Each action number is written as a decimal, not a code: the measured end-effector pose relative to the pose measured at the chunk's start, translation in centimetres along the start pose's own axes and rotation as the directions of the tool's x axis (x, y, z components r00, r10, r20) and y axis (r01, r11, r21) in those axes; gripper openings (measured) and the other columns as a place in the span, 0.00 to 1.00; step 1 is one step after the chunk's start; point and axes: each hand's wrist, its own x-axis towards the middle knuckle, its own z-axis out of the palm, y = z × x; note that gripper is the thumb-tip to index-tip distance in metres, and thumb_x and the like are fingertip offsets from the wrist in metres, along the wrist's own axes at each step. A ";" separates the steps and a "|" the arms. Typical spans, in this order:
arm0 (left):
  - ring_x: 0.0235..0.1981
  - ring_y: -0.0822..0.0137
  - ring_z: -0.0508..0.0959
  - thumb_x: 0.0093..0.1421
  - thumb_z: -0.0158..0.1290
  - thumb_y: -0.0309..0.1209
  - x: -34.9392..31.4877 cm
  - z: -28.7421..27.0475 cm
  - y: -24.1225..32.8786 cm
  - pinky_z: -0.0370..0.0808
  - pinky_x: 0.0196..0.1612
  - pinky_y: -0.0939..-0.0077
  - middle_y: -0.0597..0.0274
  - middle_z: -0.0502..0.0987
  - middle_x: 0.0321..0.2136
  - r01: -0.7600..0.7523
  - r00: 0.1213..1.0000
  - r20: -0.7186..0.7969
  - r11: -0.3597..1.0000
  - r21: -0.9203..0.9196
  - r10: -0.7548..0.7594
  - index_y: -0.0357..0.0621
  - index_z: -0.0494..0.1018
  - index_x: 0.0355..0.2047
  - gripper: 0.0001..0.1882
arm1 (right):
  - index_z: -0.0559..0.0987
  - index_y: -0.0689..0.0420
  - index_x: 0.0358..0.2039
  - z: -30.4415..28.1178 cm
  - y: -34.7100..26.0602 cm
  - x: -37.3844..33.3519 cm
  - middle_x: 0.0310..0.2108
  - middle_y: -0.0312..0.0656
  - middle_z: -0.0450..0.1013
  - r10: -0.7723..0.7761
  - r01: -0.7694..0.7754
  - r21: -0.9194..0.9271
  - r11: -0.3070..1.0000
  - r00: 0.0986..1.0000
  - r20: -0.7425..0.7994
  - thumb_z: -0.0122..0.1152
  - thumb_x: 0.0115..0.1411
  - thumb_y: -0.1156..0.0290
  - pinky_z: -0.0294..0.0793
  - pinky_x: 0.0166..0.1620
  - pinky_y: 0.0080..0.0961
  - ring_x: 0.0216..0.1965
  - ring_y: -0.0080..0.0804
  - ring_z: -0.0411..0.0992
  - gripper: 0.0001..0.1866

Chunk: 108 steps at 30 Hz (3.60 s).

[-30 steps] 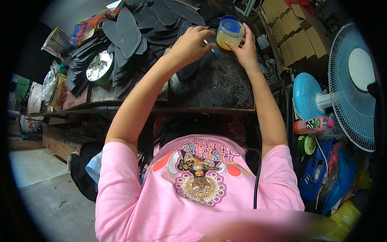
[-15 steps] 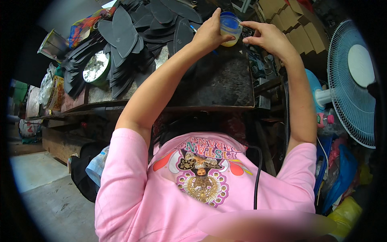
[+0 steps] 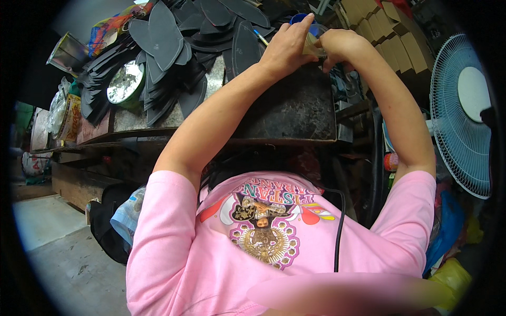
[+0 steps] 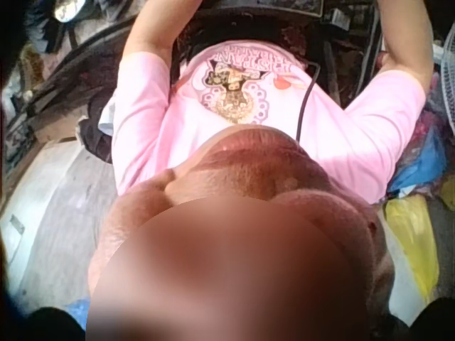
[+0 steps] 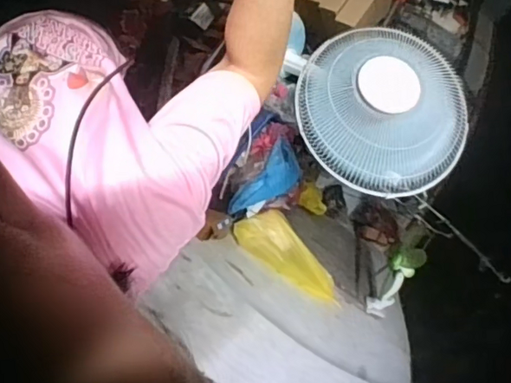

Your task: The person places a light-colored shoe insole on a dark rubber sole, marks it with a pen, then sets it aside. They then open a small jar, pick up a stack of red and black insoles, and arrange them on the table.

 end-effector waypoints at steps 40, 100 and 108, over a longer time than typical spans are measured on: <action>0.59 0.53 0.69 0.57 0.55 0.26 -9.4 -13.3 1.5 0.68 0.59 0.59 0.55 0.72 0.56 0.064 0.909 0.315 0.837 0.543 -0.273 0.49 0.76 0.52 0.20 | 0.63 0.39 0.67 12.1 -7.5 -0.4 0.42 0.45 0.77 -0.056 0.747 0.472 0.468 0.558 -0.828 0.61 0.62 0.70 0.74 0.49 0.38 0.44 0.45 0.76 0.33; 0.36 0.59 0.80 0.63 0.56 0.44 -8.7 -6.1 5.9 0.77 0.38 0.65 0.60 0.75 0.41 0.144 0.880 0.418 0.965 0.218 -0.225 0.62 0.78 0.53 0.19 | 0.80 0.35 0.54 18.1 -1.0 0.2 0.65 0.46 0.62 0.110 0.248 0.248 0.936 0.464 -0.879 0.32 0.66 0.32 0.45 0.68 0.53 0.69 0.47 0.53 0.33; 0.35 0.58 0.81 0.63 0.55 0.43 -8.8 -6.2 5.8 0.77 0.37 0.65 0.59 0.75 0.42 0.151 0.883 0.411 0.967 0.207 -0.226 0.62 0.78 0.53 0.18 | 0.77 0.34 0.58 20.6 -1.3 1.4 0.71 0.41 0.56 0.216 0.586 0.658 0.473 0.647 -0.731 0.22 0.68 0.32 0.40 0.72 0.45 0.71 0.46 0.48 0.38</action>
